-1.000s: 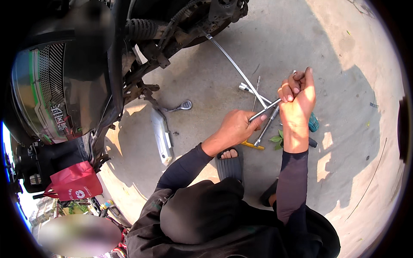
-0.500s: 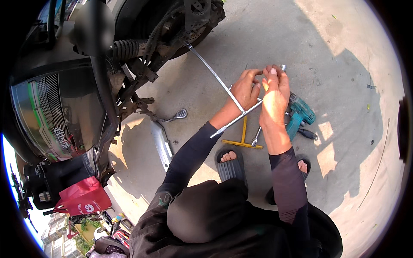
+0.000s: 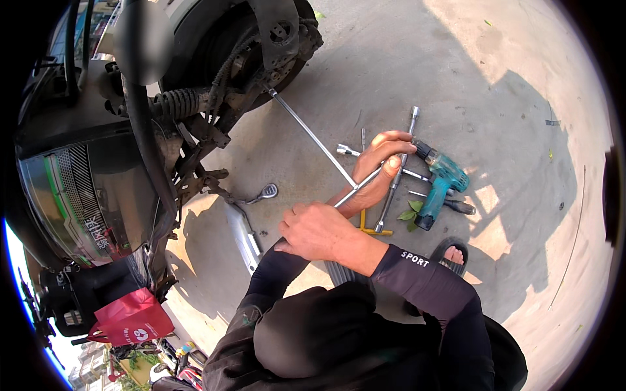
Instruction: The person uses a socket wrench to loosen and remove bolts from a mechanical assembly on a scooter. They remove a chain and a metal cover, then reattach the chain and cover, tightening the bolts back into place.
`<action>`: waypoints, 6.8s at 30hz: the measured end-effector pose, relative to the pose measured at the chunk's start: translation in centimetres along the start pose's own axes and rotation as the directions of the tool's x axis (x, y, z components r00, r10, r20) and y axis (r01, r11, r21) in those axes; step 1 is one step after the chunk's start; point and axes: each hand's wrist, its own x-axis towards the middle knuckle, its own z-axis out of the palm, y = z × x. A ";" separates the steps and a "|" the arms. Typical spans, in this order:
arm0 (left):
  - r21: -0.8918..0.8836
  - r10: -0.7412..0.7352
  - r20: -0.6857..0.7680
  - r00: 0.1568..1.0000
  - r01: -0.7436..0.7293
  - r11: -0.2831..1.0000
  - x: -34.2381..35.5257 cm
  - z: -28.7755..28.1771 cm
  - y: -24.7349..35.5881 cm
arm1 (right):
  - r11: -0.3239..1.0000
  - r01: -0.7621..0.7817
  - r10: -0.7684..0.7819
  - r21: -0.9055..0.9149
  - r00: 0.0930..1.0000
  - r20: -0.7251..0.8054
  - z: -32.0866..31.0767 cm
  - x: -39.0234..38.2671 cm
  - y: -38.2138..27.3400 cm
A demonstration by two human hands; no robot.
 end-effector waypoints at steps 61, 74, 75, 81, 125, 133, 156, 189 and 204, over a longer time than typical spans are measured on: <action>-0.990 -0.588 -0.143 0.796 -0.104 0.099 4.4 -14.1 -4.4 | 0.576 -0.585 0.758 0.571 0.644 -0.105 -1.6 -7.4 1.8; -0.977 -0.423 -0.120 0.898 -0.183 -0.111 4.8 -14.5 -5.9 | -0.175 -0.078 0.775 0.981 0.604 0.186 1.6 -7.9 4.5; -0.975 -0.398 -0.111 0.911 -0.177 -0.134 5.0 -14.5 -5.9 | 0.001 -0.140 0.746 0.990 0.660 0.093 1.1 -7.4 5.0; -0.975 -0.520 -0.174 0.836 -0.222 -0.030 5.5 -14.6 -4.9 | 0.471 -0.673 0.699 0.570 0.679 0.224 -6.3 -3.2 7.2; -0.942 -0.523 -0.294 0.800 -0.336 0.015 5.6 -18.1 -9.1 | 0.483 -0.866 0.807 -0.128 0.385 0.447 -6.9 4.6 8.7; -0.095 -0.442 -0.678 0.588 0.526 0.845 -15.6 -12.5 -6.8 | 0.552 -0.812 0.777 -0.190 0.419 0.470 -7.7 -9.6 6.5; 0.956 0.316 0.236 0.919 -0.277 0.092 9.4 -15.1 8.0 | 0.507 -0.862 0.764 0.017 0.459 0.455 -8.1 -11.3 11.1; 0.896 -0.066 0.035 0.997 -0.060 -0.439 18.5 -14.4 6.1 | 0.483 -0.565 0.790 0.669 0.610 -0.055 -6.1 -7.4 10.4; 0.801 -0.173 0.435 0.884 -0.467 -0.375 20.6 -18.4 9.2 | 0.006 -0.152 0.855 0.988 0.514 0.074 -11.5 -11.1 11.8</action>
